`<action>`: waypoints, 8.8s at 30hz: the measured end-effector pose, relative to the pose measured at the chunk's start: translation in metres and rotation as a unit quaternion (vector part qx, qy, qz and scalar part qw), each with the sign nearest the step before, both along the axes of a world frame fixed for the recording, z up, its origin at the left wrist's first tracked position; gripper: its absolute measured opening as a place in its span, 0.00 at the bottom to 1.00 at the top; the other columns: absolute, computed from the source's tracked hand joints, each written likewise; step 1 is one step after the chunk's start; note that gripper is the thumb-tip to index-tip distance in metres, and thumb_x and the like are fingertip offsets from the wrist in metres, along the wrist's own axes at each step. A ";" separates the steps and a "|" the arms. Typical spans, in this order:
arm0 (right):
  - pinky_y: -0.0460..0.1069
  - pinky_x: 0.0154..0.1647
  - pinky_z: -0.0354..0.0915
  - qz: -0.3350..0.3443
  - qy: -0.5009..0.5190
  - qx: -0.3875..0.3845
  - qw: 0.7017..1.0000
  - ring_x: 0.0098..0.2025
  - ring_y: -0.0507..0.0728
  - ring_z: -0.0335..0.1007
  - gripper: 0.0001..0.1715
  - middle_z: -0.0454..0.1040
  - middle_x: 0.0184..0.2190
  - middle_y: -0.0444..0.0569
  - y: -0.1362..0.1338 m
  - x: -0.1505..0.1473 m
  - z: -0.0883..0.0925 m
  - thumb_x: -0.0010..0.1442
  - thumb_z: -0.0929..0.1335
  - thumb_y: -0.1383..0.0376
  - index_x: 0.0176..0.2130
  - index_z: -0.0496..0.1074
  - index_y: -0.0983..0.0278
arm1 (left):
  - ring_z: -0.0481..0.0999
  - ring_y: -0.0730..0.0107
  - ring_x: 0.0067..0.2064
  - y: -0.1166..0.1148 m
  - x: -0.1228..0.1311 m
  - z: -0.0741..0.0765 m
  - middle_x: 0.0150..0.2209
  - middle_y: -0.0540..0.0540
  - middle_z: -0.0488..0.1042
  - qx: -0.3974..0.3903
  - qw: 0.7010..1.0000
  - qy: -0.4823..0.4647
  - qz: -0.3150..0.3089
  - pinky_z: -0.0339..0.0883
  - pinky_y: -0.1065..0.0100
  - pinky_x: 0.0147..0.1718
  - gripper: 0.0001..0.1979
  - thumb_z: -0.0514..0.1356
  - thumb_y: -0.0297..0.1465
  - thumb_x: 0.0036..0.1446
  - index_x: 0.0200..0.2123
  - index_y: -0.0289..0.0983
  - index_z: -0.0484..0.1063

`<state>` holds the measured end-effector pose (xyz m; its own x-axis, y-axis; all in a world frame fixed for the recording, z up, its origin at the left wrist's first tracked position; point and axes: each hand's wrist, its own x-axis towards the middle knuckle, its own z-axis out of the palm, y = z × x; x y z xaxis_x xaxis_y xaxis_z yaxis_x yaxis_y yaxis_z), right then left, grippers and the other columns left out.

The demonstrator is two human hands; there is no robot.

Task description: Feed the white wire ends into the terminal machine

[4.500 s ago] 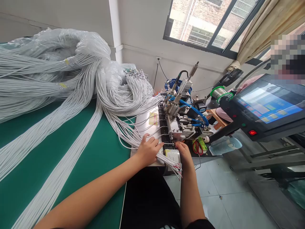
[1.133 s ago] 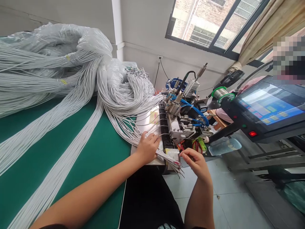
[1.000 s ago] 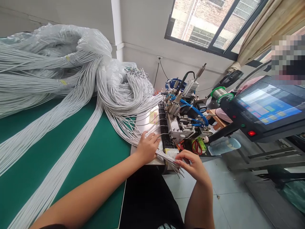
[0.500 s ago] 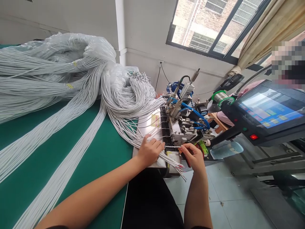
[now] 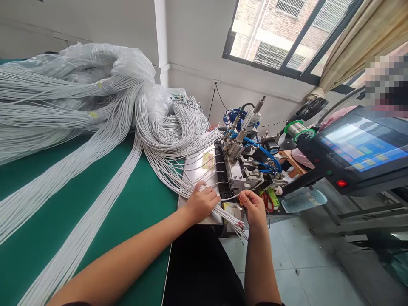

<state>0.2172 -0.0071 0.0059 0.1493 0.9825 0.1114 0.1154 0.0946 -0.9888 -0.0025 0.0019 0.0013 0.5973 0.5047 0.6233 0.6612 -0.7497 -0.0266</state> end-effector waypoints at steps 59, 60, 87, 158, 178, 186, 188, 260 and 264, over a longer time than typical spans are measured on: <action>0.47 0.32 0.62 0.236 -0.249 -0.064 0.937 0.31 0.56 0.67 0.17 0.75 0.29 0.48 -0.044 0.037 0.032 0.60 0.68 0.53 0.32 0.76 0.64 | 0.71 0.59 0.47 0.000 -0.001 -0.002 0.48 0.44 0.75 -0.093 0.995 0.016 0.025 0.46 0.50 0.56 0.23 0.57 0.23 0.46 0.48 0.38 0.70; 0.47 0.32 0.62 0.220 -0.241 -0.057 0.944 0.31 0.56 0.67 0.17 0.75 0.29 0.48 -0.042 0.037 0.029 0.59 0.68 0.54 0.32 0.76 0.64 | 0.72 0.61 0.45 0.001 -0.001 -0.002 0.46 0.44 0.75 -0.089 0.996 0.020 0.017 0.46 0.51 0.56 0.22 0.57 0.22 0.46 0.47 0.38 0.70; 0.49 0.30 0.60 0.007 -0.112 -0.013 0.994 0.27 0.55 0.64 0.19 0.71 0.24 0.48 0.006 0.024 -0.012 0.52 0.71 0.51 0.30 0.75 0.66 | 0.70 0.72 0.32 -0.002 0.000 0.004 0.29 0.52 0.71 0.016 1.000 -0.017 -0.005 0.50 0.57 0.51 0.16 0.50 0.21 0.58 0.45 0.41 0.70; 0.48 0.27 0.58 0.137 -0.265 -0.006 0.954 0.28 0.55 0.63 0.14 0.71 0.27 0.48 -0.024 0.023 0.033 0.58 0.68 0.54 0.31 0.74 0.62 | 0.71 0.66 0.38 -0.001 -0.001 -0.001 0.33 0.49 0.74 -0.027 1.000 0.006 0.001 0.46 0.51 0.55 0.22 0.54 0.20 0.50 0.49 0.40 0.68; 0.46 0.25 0.51 0.047 -0.045 0.038 0.997 0.23 0.51 0.52 0.16 0.59 0.21 0.40 0.005 -0.002 -0.002 0.59 0.68 0.52 0.30 0.68 0.63 | 0.70 0.70 0.33 0.003 0.000 -0.002 0.27 0.51 0.71 0.026 0.999 0.003 -0.018 0.54 0.59 0.49 0.11 0.51 0.22 0.59 0.38 0.38 0.72; 0.48 0.31 0.59 0.005 -0.198 0.034 0.980 0.29 0.55 0.63 0.16 0.70 0.26 0.46 0.004 0.013 -0.003 0.58 0.67 0.54 0.32 0.72 0.65 | 0.70 0.69 0.33 0.000 0.000 0.001 0.28 0.51 0.71 -0.013 1.000 0.000 0.006 0.52 0.58 0.48 0.17 0.52 0.20 0.53 0.44 0.41 0.71; 0.48 0.30 0.58 0.016 -0.245 0.035 0.969 0.28 0.54 0.62 0.16 0.69 0.25 0.46 0.005 0.016 -0.005 0.59 0.66 0.54 0.31 0.71 0.65 | 0.70 0.68 0.34 0.000 0.000 0.001 0.30 0.50 0.71 -0.025 1.000 0.004 0.011 0.52 0.57 0.48 0.18 0.53 0.21 0.53 0.45 0.41 0.71; 0.46 0.26 0.59 0.054 -0.130 -0.008 0.990 0.27 0.53 0.60 0.20 0.67 0.26 0.45 -0.010 0.022 0.003 0.59 0.66 0.48 0.34 0.69 0.63 | 0.68 0.69 0.34 -0.001 -0.002 0.002 0.27 0.51 0.69 -0.011 1.000 0.003 0.004 0.49 0.59 0.50 0.14 0.49 0.19 0.53 0.35 0.39 0.71; 0.46 0.23 0.56 0.014 -0.078 0.016 0.997 0.24 0.52 0.56 0.21 0.64 0.24 0.44 -0.005 0.011 -0.006 0.58 0.67 0.48 0.33 0.69 0.63 | 0.68 0.69 0.34 0.000 -0.002 0.001 0.28 0.51 0.70 -0.008 1.000 0.011 -0.010 0.50 0.58 0.50 0.15 0.50 0.18 0.52 0.36 0.40 0.71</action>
